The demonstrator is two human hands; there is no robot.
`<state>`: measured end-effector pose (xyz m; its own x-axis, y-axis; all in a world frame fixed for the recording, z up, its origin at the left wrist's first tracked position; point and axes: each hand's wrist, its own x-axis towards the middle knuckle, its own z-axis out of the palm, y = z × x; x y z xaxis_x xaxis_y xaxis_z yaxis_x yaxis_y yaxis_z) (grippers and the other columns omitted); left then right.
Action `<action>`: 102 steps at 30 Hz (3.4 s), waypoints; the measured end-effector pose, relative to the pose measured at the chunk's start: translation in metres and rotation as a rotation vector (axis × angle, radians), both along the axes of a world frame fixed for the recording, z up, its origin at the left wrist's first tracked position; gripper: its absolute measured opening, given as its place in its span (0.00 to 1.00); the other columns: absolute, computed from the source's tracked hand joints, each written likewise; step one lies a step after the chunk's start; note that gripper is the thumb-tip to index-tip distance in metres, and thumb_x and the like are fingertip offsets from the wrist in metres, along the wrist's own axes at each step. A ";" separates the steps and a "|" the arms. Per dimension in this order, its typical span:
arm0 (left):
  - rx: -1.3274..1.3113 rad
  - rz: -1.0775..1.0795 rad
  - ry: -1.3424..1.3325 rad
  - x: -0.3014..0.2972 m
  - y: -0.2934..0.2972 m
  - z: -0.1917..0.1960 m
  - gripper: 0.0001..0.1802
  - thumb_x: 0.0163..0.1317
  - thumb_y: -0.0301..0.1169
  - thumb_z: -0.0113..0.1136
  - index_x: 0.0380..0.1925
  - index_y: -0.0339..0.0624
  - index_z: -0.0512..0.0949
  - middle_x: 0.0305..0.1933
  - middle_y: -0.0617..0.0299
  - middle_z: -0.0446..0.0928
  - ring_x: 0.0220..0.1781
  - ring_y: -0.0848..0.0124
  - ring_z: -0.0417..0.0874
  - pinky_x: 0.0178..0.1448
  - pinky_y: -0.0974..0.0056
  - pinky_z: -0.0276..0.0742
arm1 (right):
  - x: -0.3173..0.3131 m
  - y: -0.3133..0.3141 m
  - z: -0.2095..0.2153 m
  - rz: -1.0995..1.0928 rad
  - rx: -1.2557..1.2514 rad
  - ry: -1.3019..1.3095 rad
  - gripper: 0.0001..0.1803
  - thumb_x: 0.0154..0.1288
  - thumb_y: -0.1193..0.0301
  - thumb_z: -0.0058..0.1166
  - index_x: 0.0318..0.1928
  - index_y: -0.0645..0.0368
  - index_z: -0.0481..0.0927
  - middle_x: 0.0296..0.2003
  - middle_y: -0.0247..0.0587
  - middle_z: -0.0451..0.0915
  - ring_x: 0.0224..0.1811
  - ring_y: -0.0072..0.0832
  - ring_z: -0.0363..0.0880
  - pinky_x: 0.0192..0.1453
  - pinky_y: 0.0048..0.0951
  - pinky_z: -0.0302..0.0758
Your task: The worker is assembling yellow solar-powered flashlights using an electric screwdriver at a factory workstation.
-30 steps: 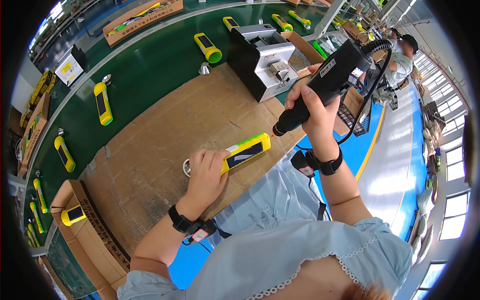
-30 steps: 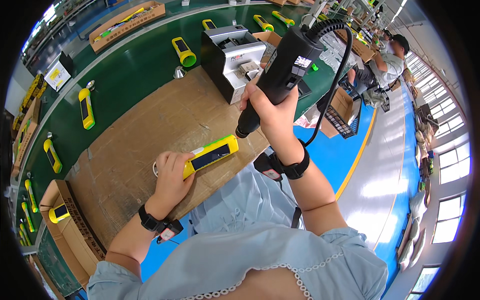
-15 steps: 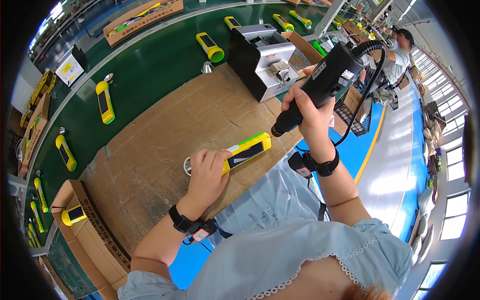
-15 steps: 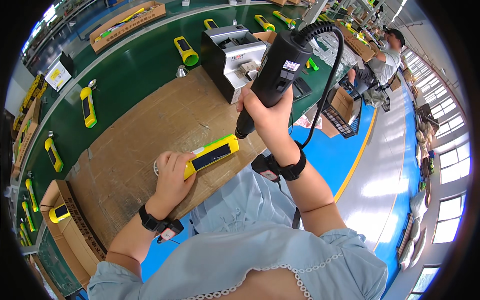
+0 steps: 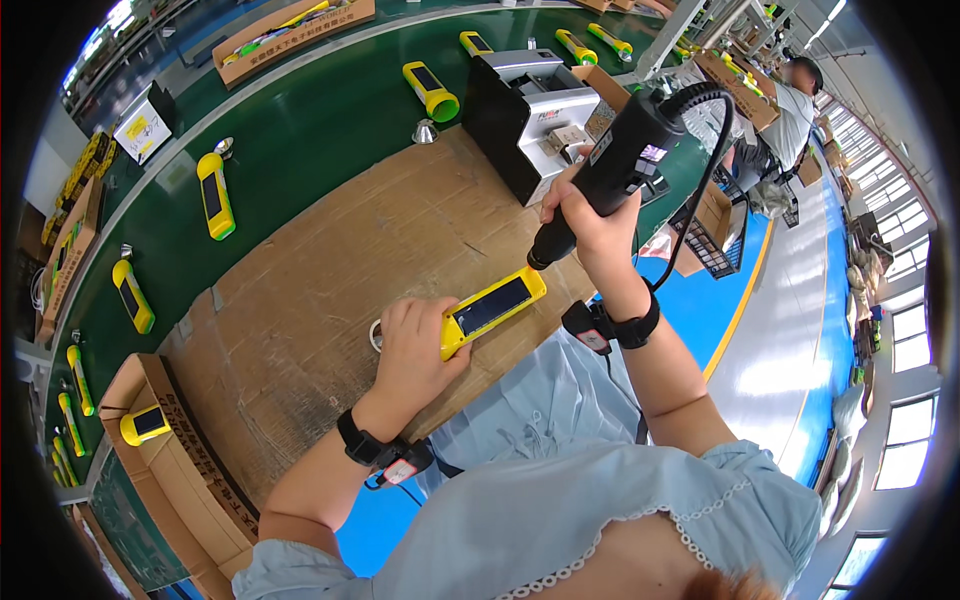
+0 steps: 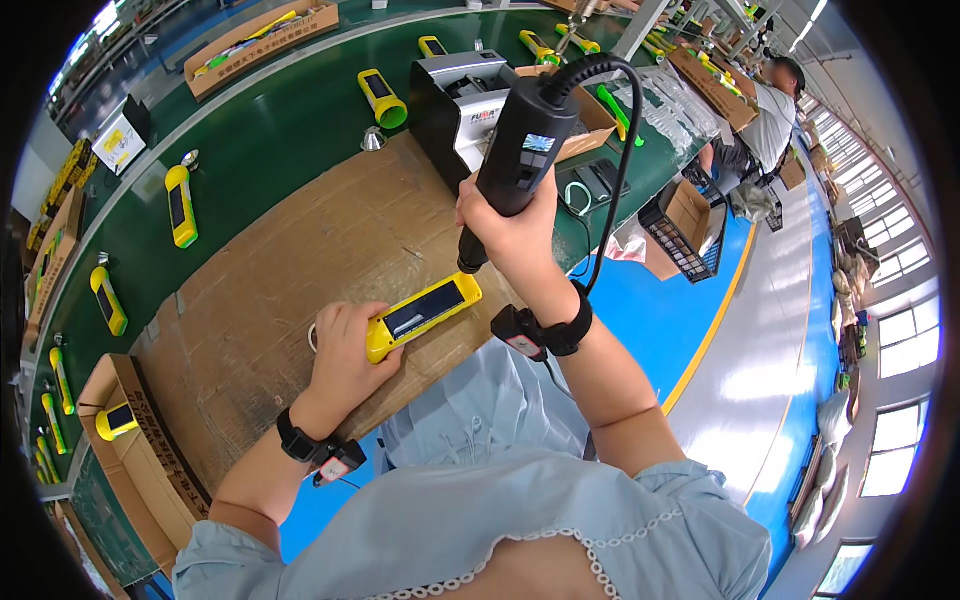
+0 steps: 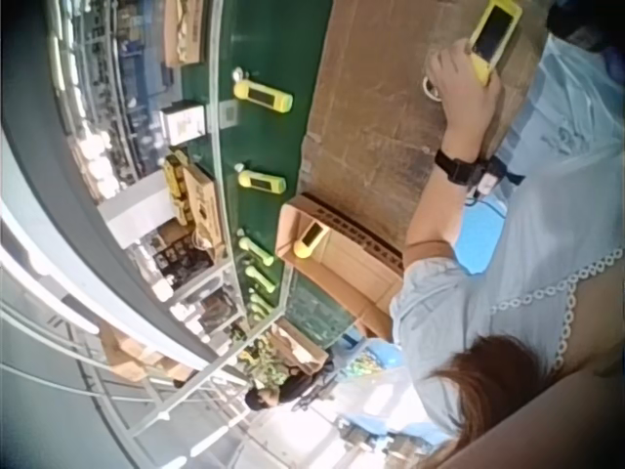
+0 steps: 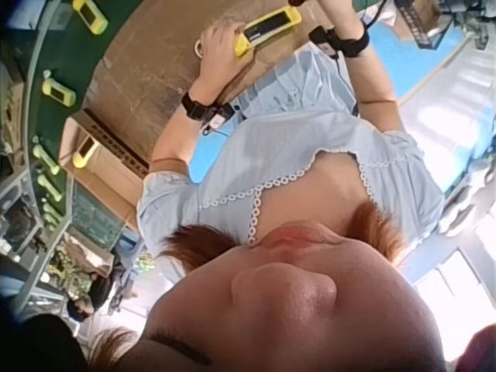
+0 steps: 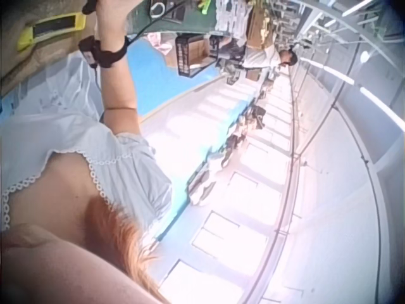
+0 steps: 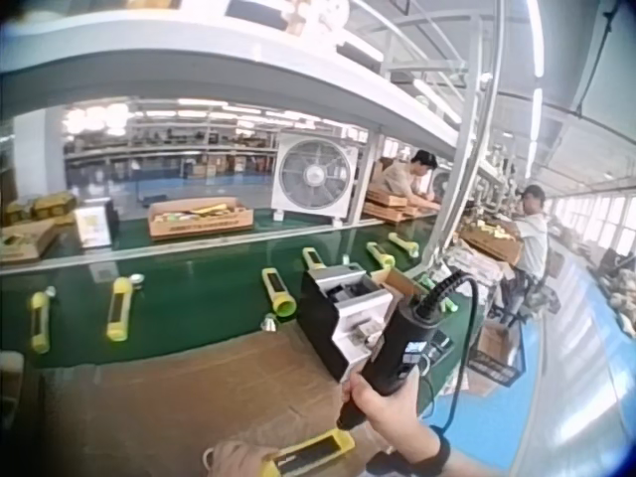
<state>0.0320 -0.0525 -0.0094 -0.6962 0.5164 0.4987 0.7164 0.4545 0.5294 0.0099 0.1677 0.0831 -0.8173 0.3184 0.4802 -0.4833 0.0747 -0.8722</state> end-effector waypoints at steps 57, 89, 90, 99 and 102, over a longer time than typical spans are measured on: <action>0.070 0.004 -0.075 0.002 -0.005 -0.005 0.30 0.41 0.31 0.69 0.48 0.42 0.70 0.42 0.54 0.72 0.47 0.55 0.70 0.51 0.55 0.62 | 0.058 -0.060 -0.001 0.427 -0.296 0.177 0.21 0.64 0.74 0.48 0.55 0.61 0.59 0.30 0.44 0.71 0.29 0.33 0.75 0.38 0.36 0.76; 0.011 0.019 -0.088 0.005 -0.008 -0.002 0.32 0.39 0.29 0.69 0.48 0.42 0.69 0.44 0.53 0.73 0.48 0.54 0.70 0.52 0.54 0.63 | 0.041 -0.053 0.018 0.153 -0.242 0.202 0.13 0.61 0.71 0.51 0.42 0.66 0.67 0.24 0.43 0.74 0.23 0.30 0.76 0.30 0.30 0.77; -0.003 0.010 -0.094 0.005 -0.007 0.001 0.31 0.40 0.29 0.69 0.48 0.42 0.69 0.44 0.53 0.73 0.48 0.54 0.70 0.53 0.54 0.63 | 0.036 -0.029 0.024 0.070 -0.241 0.240 0.14 0.60 0.71 0.52 0.42 0.67 0.67 0.24 0.44 0.74 0.23 0.31 0.76 0.30 0.30 0.77; -0.021 -0.036 -0.103 0.007 -0.006 0.004 0.35 0.41 0.27 0.68 0.53 0.40 0.67 0.44 0.51 0.72 0.48 0.53 0.69 0.54 0.53 0.62 | -0.063 0.079 0.047 -0.364 -0.044 0.410 0.15 0.59 0.77 0.56 0.39 0.61 0.61 0.22 0.44 0.75 0.20 0.30 0.77 0.27 0.30 0.76; -0.019 -0.055 -0.081 0.007 -0.005 0.002 0.35 0.40 0.27 0.68 0.53 0.39 0.67 0.45 0.50 0.72 0.48 0.52 0.69 0.54 0.53 0.62 | -0.077 0.083 0.041 -0.377 -0.031 0.379 0.20 0.60 0.76 0.55 0.50 0.68 0.64 0.23 0.44 0.75 0.21 0.30 0.76 0.27 0.32 0.76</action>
